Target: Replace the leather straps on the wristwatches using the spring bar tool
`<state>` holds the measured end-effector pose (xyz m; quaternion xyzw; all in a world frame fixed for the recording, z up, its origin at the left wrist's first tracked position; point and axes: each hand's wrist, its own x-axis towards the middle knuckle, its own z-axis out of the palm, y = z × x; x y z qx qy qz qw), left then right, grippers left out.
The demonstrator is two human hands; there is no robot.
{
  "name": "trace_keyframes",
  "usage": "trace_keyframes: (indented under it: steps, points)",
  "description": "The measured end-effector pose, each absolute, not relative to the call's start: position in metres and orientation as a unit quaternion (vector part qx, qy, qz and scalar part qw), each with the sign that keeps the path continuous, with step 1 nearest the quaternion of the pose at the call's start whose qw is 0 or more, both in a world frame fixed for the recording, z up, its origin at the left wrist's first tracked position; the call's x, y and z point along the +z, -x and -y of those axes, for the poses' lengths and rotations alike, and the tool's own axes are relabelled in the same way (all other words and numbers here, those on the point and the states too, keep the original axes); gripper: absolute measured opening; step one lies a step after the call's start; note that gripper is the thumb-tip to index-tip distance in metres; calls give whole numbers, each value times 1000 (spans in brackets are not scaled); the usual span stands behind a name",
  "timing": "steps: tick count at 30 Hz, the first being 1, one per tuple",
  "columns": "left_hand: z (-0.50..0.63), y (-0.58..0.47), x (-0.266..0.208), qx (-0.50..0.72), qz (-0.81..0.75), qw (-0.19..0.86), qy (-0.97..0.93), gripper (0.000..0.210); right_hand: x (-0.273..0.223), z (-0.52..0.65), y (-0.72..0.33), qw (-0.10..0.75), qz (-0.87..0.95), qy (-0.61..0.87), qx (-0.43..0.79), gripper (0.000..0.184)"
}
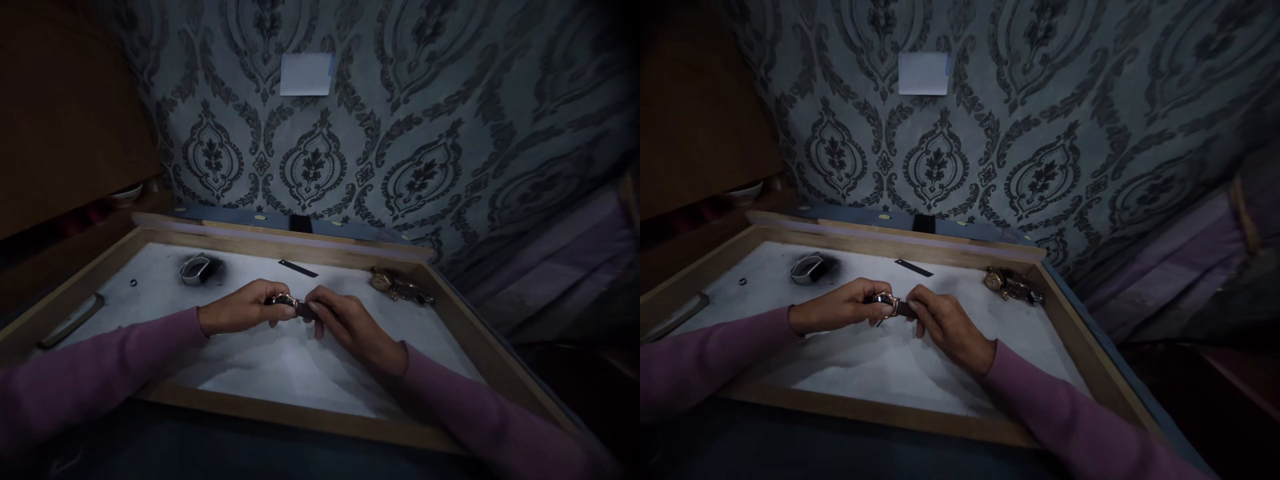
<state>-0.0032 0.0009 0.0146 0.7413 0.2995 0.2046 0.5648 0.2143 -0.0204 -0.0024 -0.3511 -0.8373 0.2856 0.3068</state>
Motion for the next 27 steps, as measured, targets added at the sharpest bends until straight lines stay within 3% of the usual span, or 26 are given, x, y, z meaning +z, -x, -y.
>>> trace_keyframes:
  steps: [27]
  points:
    - [-2, 4, 13, 184, -295, 580, -737, 28, 2, 17, -217, 301, 869, 314, 235, 23]
